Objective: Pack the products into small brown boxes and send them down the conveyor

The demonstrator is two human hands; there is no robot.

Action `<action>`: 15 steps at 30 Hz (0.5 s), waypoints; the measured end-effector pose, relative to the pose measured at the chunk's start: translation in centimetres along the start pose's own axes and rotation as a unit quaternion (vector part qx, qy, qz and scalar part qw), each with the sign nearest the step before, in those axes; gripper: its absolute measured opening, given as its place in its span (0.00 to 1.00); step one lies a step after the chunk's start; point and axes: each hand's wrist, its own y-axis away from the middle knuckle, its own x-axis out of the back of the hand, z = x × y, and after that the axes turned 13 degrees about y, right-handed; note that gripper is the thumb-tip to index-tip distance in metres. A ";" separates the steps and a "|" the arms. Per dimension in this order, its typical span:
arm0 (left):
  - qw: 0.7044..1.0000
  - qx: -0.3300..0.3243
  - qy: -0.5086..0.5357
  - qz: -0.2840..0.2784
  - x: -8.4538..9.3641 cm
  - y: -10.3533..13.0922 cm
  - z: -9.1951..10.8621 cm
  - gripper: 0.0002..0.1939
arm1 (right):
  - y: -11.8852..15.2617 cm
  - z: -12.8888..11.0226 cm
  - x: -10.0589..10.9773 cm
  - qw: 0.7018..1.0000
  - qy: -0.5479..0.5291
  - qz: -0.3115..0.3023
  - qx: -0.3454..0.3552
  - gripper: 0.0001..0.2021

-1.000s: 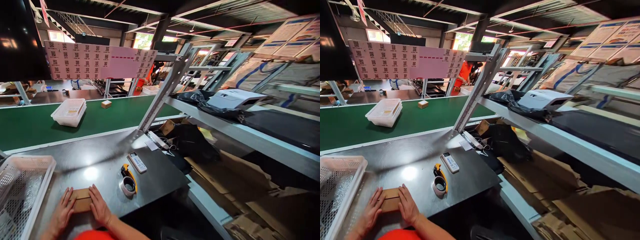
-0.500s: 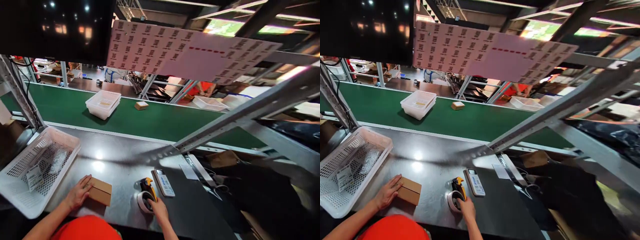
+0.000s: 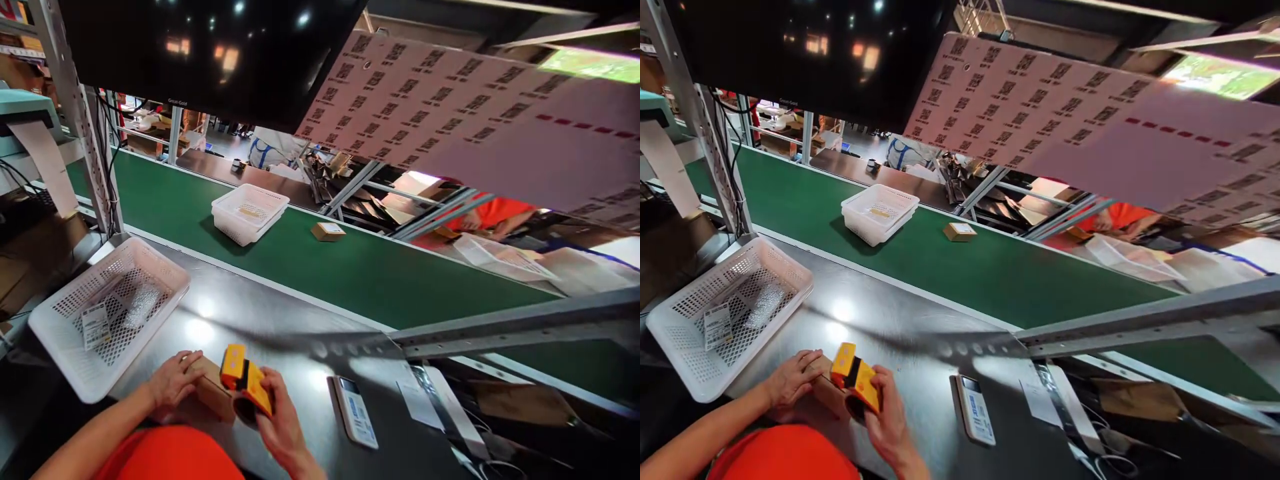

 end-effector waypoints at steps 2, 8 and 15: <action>0.999 0.001 0.026 -0.026 0.0 -0.1 0.4 0.27 | -0.2 -0.2 -1.6 0.991 0.039 -0.031 0.127 0.21; 0.986 0.062 0.144 0.055 -0.9 -0.5 2.2 0.23 | 0.3 2.7 -3.7 0.959 0.125 -0.015 0.253 0.22; 0.751 0.400 0.446 0.278 0.6 -1.3 6.9 0.20 | 1.3 3.3 -3.2 0.955 0.169 -0.060 0.236 0.27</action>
